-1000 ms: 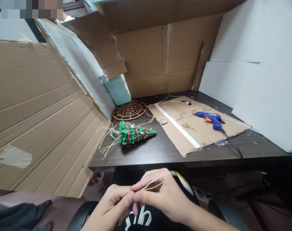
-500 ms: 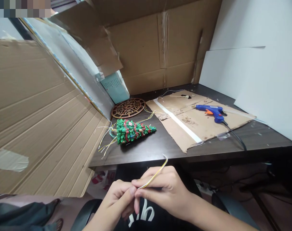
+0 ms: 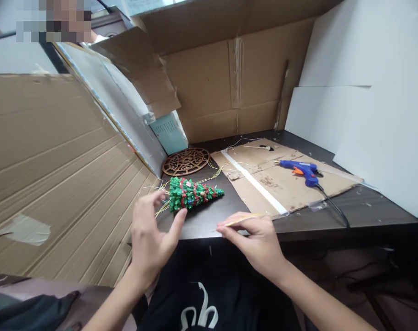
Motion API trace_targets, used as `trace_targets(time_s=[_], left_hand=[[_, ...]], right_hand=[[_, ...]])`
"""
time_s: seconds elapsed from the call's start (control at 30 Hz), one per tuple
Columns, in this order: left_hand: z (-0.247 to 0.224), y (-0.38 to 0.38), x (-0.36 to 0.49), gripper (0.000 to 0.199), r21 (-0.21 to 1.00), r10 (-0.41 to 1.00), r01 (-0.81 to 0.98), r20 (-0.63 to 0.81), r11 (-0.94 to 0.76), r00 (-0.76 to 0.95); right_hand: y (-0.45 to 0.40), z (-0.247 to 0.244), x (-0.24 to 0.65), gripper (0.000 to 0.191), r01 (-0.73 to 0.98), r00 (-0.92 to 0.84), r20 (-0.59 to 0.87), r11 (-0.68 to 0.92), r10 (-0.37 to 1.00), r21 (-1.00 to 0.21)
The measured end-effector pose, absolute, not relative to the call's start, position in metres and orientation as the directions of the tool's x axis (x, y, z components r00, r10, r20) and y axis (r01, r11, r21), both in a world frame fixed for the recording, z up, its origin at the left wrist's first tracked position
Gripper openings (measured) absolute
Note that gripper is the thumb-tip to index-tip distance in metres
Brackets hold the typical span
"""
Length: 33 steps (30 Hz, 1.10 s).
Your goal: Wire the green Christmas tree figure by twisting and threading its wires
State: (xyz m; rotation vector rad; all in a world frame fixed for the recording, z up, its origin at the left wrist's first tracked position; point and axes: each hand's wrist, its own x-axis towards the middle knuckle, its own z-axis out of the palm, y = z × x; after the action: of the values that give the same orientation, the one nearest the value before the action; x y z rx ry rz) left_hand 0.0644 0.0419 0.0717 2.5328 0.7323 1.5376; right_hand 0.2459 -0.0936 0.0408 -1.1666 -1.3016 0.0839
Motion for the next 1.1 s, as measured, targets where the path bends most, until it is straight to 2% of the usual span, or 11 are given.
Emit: trace_targets(time_s=[0.07, 0.1, 0.2, 0.33, 0.43, 0.6, 0.8, 0.97, 1.1], left_hand=[[0.076, 0.064, 0.077, 0.062, 0.37, 0.515, 0.398, 0.775, -0.84, 0.367], [0.077, 0.075, 0.082, 0.065, 0.416, 0.559, 0.397, 0.735, -0.818, 0.383], [0.075, 0.1, 0.089, 0.053, 0.568, 0.649, 0.321, 0.604, -0.758, 0.463], [0.075, 0.118, 0.078, 0.056, 0.721, 0.651, 0.152, 0.488, -0.676, 0.582], [0.08, 0.125, 0.069, 0.059, 0.774, 0.596, 0.06, 0.432, -0.63, 0.677], [0.086, 0.128, 0.061, 0.061, 0.796, 0.526, 0.014, 0.387, -0.605, 0.758], [0.08, 0.122, 0.052, 0.057, 0.788, 0.485, -0.069, 0.442, -0.612, 0.754], [0.066, 0.105, 0.05, 0.058, 0.749, 0.521, -0.067, 0.519, -0.66, 0.678], [0.05, 0.077, 0.056, 0.055, 0.661, 0.574, 0.036, 0.622, -0.749, 0.532]], right_hand=[[-0.089, 0.042, 0.249, 0.016, 0.576, 0.368, 0.71, 0.452, 0.601, -0.681], [-0.087, 0.041, 0.25, 0.015, 0.591, 0.367, 0.718, 0.448, 0.592, -0.671], [-0.084, 0.034, 0.253, 0.012, 0.626, 0.344, 0.728, 0.433, 0.593, -0.649], [-0.083, 0.024, 0.257, 0.011, 0.621, 0.312, 0.721, 0.442, 0.619, -0.647], [-0.082, 0.022, 0.258, 0.008, 0.606, 0.276, 0.723, 0.468, 0.633, -0.643], [-0.083, 0.024, 0.258, 0.008, 0.605, 0.283, 0.722, 0.467, 0.631, -0.645], [-0.084, 0.025, 0.256, 0.01, 0.602, 0.305, 0.714, 0.454, 0.63, -0.657], [-0.082, 0.031, 0.252, 0.008, 0.623, 0.279, 0.769, 0.501, 0.576, -0.601], [-0.071, 0.047, 0.24, 0.018, 0.628, 0.226, 0.827, 0.572, 0.516, -0.528]])
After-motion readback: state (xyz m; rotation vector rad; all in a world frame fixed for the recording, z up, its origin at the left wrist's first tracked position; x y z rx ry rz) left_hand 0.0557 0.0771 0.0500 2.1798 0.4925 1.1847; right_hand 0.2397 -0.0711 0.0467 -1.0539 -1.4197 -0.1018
